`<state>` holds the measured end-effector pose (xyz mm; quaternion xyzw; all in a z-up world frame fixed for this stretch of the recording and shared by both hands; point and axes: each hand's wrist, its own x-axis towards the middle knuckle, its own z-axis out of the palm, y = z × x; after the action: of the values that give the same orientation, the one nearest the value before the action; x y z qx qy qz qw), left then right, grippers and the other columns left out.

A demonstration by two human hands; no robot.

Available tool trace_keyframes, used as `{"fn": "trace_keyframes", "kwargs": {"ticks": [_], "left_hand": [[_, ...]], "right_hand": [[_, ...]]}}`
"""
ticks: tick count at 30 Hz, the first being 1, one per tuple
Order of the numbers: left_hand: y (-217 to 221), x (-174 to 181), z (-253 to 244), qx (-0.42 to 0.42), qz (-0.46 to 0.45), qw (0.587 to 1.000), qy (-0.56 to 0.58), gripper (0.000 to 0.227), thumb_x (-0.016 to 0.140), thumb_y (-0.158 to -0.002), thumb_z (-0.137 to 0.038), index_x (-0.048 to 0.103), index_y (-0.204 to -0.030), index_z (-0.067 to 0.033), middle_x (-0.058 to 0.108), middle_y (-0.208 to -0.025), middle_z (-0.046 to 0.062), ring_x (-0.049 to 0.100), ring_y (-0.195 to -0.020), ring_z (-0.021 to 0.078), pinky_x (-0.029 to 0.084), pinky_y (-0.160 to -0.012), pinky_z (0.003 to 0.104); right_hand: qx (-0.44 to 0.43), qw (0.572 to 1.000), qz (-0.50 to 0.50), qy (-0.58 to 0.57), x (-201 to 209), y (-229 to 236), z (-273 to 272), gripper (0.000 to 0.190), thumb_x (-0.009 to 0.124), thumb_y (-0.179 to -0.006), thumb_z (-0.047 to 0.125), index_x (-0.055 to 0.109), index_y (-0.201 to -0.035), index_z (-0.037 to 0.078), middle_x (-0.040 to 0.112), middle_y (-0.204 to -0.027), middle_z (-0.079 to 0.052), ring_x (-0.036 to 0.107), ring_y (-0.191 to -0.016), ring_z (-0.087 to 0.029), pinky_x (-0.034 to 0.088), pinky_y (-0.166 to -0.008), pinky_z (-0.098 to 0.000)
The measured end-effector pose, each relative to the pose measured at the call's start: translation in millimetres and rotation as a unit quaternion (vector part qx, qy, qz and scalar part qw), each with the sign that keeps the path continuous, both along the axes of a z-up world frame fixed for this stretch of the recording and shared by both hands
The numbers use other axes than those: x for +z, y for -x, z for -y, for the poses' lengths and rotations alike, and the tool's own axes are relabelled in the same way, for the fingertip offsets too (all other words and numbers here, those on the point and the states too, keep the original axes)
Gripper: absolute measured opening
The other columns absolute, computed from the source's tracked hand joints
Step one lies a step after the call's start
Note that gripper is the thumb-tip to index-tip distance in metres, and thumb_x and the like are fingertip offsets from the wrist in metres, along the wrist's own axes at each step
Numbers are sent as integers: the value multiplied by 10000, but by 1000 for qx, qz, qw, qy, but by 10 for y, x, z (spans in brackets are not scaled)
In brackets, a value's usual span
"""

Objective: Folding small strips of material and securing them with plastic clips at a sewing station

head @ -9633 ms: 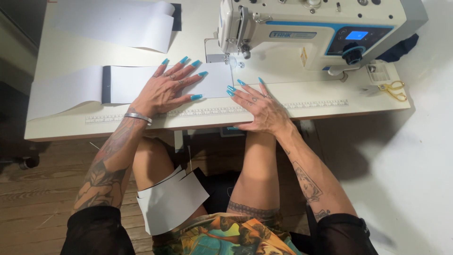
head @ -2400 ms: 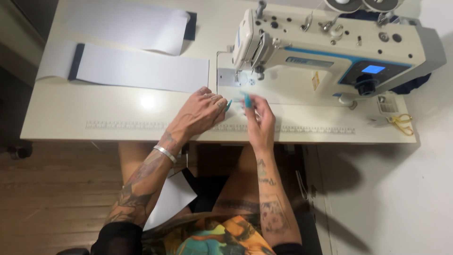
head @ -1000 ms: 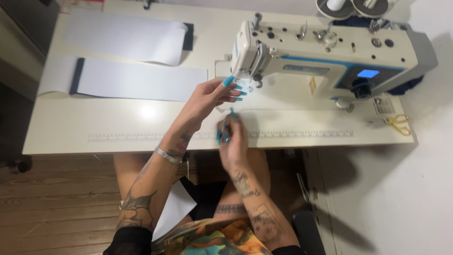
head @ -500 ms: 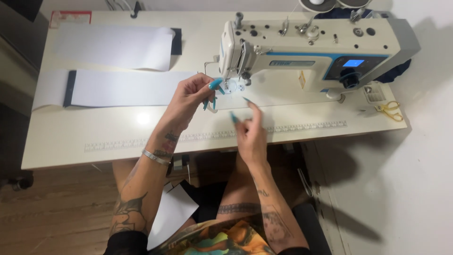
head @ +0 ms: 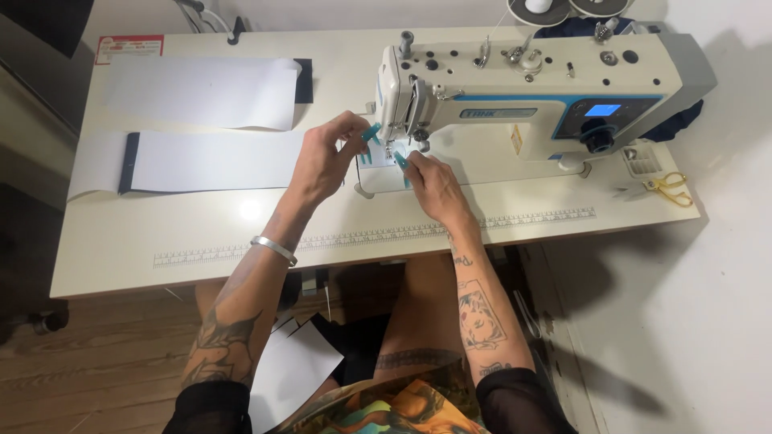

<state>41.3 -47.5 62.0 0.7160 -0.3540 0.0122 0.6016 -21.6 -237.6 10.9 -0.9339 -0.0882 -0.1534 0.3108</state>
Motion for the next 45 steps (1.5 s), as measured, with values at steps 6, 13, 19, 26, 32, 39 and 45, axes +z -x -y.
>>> {"fn": "trace_keyframes", "kwargs": {"ticks": [6, 13, 19, 26, 32, 39, 45], "left_hand": [[-81, 58, -33, 65, 288, 938, -180, 40, 552, -855, -85, 587, -853, -105, 570, -653, 28, 585, -685, 174, 409, -811, 334], [-205, -239, 23, 100, 383, 899, -186, 50, 542, -857, -96, 576, -858, -133, 553, -655, -4, 561, -680, 151, 406, -790, 311], [-334, -456, 41, 132, 388, 900, -151, 78, 556, -844, -135, 570, -907, -177, 541, -679, -13, 557, -691, 140, 408, -767, 303], [-337, -541, 60, 118, 381, 907, -137, 73, 556, -837, -132, 567, -901, -167, 550, -702, -9, 556, -697, 140, 396, -785, 301], [-345, -620, 127, 129, 389, 904, -119, 144, 583, -818, -98, 590, -946, -163, 556, -714, -4, 552, -701, 143, 389, -807, 314], [-384, -637, 89, 142, 349, 920, -112, 102, 558, -845, -101, 572, -919, -170, 537, -694, -18, 549, -690, 140, 393, -797, 318], [-313, -668, 120, 91, 267, 955, -87, 115, 542, -856, -115, 556, -945, -186, 554, -709, -28, 564, -708, 147, 411, -792, 340]], "right_hand": [[48, 991, -127, 4, 147, -59, 107, 273, 298, -942, 225, 484, -796, 88, 450, -610, -71, 482, -625, -227, 416, -606, -348], [114, 987, -116, 2, 195, -211, 297, 386, 307, -926, 235, 485, -680, -3, 470, -630, -223, 491, -694, -370, 402, -681, -449], [141, 987, -83, 8, -70, -290, 376, 344, 362, -935, 282, 459, -705, 46, 445, -584, -160, 502, -669, -336, 434, -669, -430], [80, 989, 20, 122, -157, -361, 347, 295, 421, -912, 227, 530, -743, 11, 481, -596, -177, 544, -770, -310, 458, -731, -395], [5, 967, 134, 215, -294, -383, 273, 367, 348, -931, 240, 541, -688, 44, 502, -560, -115, 564, -735, -232, 481, -721, -305], [-55, 993, 70, 73, -255, -249, -116, 291, 401, -904, 209, 535, -705, 43, 467, -537, -118, 530, -574, -242, 445, -513, -336], [-43, 997, -10, -57, -203, -27, -390, 294, 368, -924, 186, 524, -698, 80, 458, -501, -41, 475, -470, -173, 418, -459, -277]]}}
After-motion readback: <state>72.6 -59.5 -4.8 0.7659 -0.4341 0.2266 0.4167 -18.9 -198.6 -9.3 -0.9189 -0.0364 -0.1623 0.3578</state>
